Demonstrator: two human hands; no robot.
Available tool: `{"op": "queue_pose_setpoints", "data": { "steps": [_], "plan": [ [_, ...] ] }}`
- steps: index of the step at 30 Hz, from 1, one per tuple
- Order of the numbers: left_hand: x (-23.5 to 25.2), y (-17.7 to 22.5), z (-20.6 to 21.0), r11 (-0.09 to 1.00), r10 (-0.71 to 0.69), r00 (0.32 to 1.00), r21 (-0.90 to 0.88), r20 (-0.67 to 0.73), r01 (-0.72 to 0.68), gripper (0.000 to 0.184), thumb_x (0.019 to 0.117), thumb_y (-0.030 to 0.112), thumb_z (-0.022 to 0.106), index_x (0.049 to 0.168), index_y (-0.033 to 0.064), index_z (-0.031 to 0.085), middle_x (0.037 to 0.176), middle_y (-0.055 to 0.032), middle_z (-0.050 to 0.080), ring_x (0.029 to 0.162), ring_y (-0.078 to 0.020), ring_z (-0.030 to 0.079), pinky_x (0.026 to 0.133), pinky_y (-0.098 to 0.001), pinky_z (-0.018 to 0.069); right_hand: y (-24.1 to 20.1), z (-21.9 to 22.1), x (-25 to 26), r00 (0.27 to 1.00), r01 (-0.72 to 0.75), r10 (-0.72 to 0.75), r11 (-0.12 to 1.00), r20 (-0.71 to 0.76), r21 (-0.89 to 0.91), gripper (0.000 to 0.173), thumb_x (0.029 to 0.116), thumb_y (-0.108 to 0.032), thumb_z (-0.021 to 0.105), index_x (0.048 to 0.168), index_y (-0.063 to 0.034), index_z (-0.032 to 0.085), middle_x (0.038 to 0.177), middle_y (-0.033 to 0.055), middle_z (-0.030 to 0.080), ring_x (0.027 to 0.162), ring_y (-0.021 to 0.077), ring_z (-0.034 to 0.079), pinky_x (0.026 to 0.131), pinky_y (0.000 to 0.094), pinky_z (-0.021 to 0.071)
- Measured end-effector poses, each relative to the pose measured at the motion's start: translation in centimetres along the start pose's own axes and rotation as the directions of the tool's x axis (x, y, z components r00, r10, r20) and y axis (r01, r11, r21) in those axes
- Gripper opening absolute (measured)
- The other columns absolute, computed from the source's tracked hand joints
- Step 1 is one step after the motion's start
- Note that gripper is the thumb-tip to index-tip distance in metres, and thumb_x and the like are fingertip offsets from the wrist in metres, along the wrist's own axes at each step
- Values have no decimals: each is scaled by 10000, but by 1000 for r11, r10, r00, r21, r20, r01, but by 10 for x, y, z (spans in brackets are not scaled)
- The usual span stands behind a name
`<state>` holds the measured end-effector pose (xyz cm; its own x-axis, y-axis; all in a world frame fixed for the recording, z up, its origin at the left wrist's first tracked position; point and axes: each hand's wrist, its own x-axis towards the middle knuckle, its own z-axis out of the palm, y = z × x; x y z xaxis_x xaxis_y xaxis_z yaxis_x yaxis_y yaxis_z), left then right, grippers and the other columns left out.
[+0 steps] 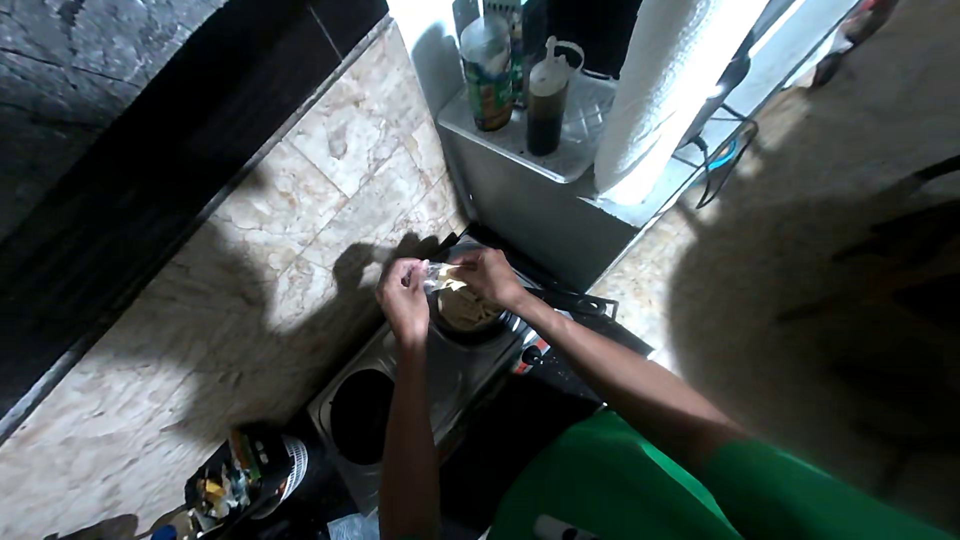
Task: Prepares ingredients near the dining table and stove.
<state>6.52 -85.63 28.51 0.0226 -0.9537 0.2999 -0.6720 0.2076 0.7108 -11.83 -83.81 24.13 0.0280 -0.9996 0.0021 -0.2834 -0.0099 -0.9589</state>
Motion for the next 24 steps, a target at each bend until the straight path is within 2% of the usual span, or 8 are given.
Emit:
{"op": "queue_pose_setpoints", "data": {
  "steps": [4, 7, 11, 14, 18, 20, 22, 24],
  "plan": [
    [0, -5, 1, 980, -60, 994, -194, -89, 42, 158, 973, 217, 724, 1062, 86, 715, 953, -42, 721, 781, -132, 706, 725, -340, 631, -13, -7, 1, 997, -73, 74, 982, -1, 176, 158, 956, -160, 732, 1103, -102, 746, 899, 89, 747, 713, 210, 717, 677, 431, 628],
    [0, -8, 2, 967, -68, 992, -251, -105, 40, 150, 974, 195, 721, 1069, 80, 712, 939, -43, 721, 751, -129, 703, 687, -320, 630, -8, -7, -5, 997, -68, 75, 982, -34, 176, 162, 955, -208, 741, 1108, -157, 750, 874, 77, 733, 673, 215, 685, 629, 437, 601],
    [-5, -8, -3, 997, -3, 1000, -71, 4, 4, 343, 992, 248, 692, 1307, 123, 640, 1139, -65, 701, 985, -164, 688, 876, -380, 591, -7, -7, -4, 996, -36, 39, 998, -81, 45, 153, 965, -256, 733, 1090, -169, 744, 913, 82, 724, 731, 243, 677, 667, 494, 577],
    [-7, 5, -9, 989, 37, 988, 133, 147, -57, 511, 983, 326, 699, 1437, 138, 560, 1321, -99, 650, 1235, -265, 609, 1069, -501, 490, -9, -7, -5, 997, -15, 17, 1000, -74, 26, 149, 979, -260, 716, 1098, -172, 738, 918, 74, 723, 717, 228, 677, 649, 475, 581],
    [-6, 13, -5, 973, 77, 966, 193, 246, -127, 656, 890, 504, 768, 1408, 143, 591, 1327, -92, 652, 1178, -259, 645, 1007, -497, 543, -12, -3, -6, 997, -1, -1, 1000, -75, -27, 150, 991, -196, 695, 1128, -136, 711, 952, 107, 727, 733, 256, 690, 660, 489, 591],
    [-6, 15, -1, 974, 79, 959, 182, 272, -132, 660, 843, 479, 824, 1364, 130, 621, 1275, -99, 663, 1083, -252, 665, 927, -472, 572, -14, -1, -4, 996, 26, -30, 998, -79, -59, 139, 984, -176, 700, 1112, -124, 704, 922, 111, 719, 718, 259, 683, 651, 493, 585],
    [-7, 17, 2, 976, 76, 959, 178, 274, -128, 466, 889, 328, 815, 1285, 125, 676, 1163, -99, 703, 988, -235, 699, 877, -452, 596, -14, -2, -4, 995, 57, -62, 996, -76, -69, 115, 985, -183, 700, 1083, -124, 710, 893, 96, 716, 698, 241, 678, 637, 474, 584],
    [-6, 14, 3, 976, 84, 966, 174, 246, -129, 214, 986, 205, 694, 1180, 122, 728, 1092, -91, 706, 937, -214, 696, 853, -438, 596, -12, -5, -4, 996, 61, -66, 995, -64, -75, 120, 991, -218, 697, 1086, -151, 728, 930, 78, 728, 739, 228, 692, 676, 476, 592]
  ]
}}
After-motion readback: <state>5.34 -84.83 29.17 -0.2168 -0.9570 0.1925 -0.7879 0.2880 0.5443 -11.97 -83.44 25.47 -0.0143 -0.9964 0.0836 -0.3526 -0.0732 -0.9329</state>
